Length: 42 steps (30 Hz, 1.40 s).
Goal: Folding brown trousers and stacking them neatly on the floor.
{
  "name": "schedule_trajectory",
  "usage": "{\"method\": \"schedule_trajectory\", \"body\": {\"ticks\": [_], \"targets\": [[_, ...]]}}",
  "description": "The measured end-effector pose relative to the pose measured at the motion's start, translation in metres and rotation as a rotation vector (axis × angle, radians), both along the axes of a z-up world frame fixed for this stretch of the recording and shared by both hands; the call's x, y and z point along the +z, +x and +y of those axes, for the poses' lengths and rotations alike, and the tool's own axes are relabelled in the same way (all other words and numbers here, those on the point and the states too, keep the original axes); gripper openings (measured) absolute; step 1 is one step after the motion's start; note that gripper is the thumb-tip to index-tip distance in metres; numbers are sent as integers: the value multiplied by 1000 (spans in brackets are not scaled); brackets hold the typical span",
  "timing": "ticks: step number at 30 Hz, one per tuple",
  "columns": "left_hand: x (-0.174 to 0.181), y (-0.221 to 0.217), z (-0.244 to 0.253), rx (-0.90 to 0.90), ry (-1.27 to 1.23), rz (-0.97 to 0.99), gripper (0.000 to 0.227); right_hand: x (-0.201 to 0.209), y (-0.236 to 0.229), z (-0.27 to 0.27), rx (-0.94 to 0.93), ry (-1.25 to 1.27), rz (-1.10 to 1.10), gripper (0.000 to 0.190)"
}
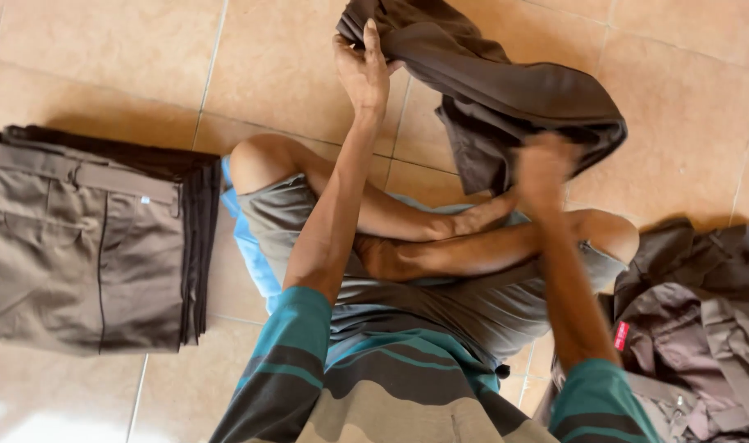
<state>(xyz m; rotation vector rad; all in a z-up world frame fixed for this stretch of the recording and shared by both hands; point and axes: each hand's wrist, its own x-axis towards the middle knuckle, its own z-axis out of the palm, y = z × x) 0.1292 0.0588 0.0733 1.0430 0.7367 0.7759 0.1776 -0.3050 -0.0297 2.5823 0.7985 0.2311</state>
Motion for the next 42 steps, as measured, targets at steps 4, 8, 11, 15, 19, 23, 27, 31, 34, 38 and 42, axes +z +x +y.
{"method": "schedule_trajectory", "body": {"ticks": [4, 8, 11, 15, 19, 23, 27, 31, 34, 38, 42], "targets": [[44, 12, -15, -93, 104, -38, 52, 29, -69, 109, 414, 295, -82, 82], [46, 39, 39, 87, 305, -31, 26, -9, -26, 88, -292, 265, 790, 79], [31, 30, 101, 124, 323, -218, 16, -11, 27, 26, -615, 191, 797, 71], [42, -39, 129, 207, -14, -48, 65, -57, 55, -80, -736, 170, 690, 56], [-29, -81, 139, 224, -54, 83, 70, -66, 32, -53, -559, 133, 515, 34], [-48, -108, 133, 310, -66, 69, 49, -73, 30, -21, -363, 438, 204, 14], [-37, -112, 118, 368, -112, 60, 56, -68, 43, 14, -48, 510, 14, 26], [-25, -111, 113, 417, -175, 51, 58, -65, 50, 73, 58, 306, -73, 89], [-23, -111, 115, 452, -209, 56, 61, -80, 61, 104, 58, 174, -38, 88], [-31, -114, 119, 496, -236, 34, 44, -102, 74, 115, 134, 254, -94, 54], [-41, -112, 124, 505, -252, -9, 38, -125, 89, 101, 175, 346, -222, 38]]}}
